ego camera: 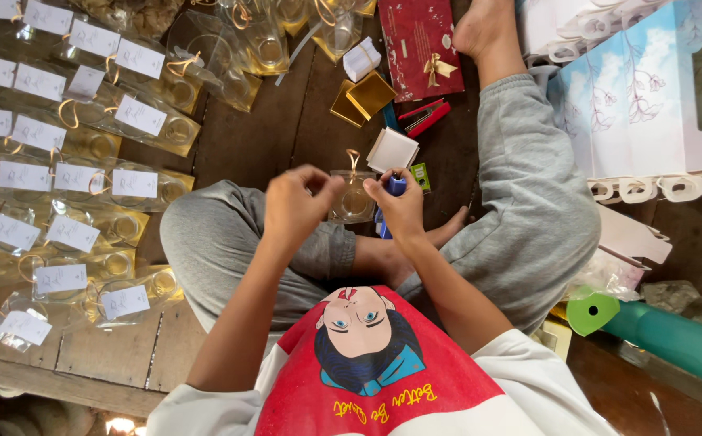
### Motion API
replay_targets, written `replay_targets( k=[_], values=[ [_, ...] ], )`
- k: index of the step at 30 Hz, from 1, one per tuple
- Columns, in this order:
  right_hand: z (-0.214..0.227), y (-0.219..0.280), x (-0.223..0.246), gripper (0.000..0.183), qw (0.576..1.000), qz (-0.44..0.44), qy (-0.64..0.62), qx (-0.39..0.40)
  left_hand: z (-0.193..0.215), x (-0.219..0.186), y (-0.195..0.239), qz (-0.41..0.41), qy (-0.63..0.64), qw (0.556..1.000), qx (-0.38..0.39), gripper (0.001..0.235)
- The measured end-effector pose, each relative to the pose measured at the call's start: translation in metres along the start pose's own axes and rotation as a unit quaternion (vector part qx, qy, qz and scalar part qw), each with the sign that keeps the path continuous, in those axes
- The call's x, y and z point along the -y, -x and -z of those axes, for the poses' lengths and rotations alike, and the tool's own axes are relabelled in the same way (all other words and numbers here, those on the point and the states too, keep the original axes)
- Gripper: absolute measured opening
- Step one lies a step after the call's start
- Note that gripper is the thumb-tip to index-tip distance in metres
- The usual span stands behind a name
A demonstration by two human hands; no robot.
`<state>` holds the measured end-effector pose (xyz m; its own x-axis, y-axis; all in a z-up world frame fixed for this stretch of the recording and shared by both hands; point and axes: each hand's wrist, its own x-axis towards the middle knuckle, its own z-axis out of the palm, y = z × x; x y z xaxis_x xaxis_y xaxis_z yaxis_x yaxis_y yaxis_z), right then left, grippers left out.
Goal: The person sits on the floor and uses a blue stapler to attach small white paper tags to the drawstrings of clear plastic gift bags containing gold items. They repeatedly pick up a bag, position the tag, and staple it in place.
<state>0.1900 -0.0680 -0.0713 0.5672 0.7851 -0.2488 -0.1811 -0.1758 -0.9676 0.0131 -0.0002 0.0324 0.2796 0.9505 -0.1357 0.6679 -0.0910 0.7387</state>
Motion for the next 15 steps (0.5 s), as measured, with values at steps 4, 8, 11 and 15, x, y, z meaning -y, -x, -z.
replay_targets(
  k=[4, 8, 11, 15],
  values=[
    [0.0, 0.002, 0.006, 0.028, 0.996, 0.012, 0.083, -0.011, -0.009, 0.018, 0.009, 0.054, -0.002, 0.997, 0.049, 0.024],
    [0.003, 0.001, 0.01, 0.028, 0.983, 0.048, 0.175, -0.034, -0.015, 0.031, 0.003, 0.128, 0.02, 0.987, 0.091, 0.032],
    [0.017, 0.004, 0.002, 0.036, 0.983, 0.038, 0.175, -0.026, -0.018, 0.035, 0.004, 0.142, 0.049, 0.981, 0.122, 0.033],
    [0.032, 0.02, 0.017, 0.033, 0.995, -0.038, 0.073, 0.056, -0.009, 0.025, 0.014, 0.122, 0.074, 0.981, 0.134, 0.032]
  ],
)
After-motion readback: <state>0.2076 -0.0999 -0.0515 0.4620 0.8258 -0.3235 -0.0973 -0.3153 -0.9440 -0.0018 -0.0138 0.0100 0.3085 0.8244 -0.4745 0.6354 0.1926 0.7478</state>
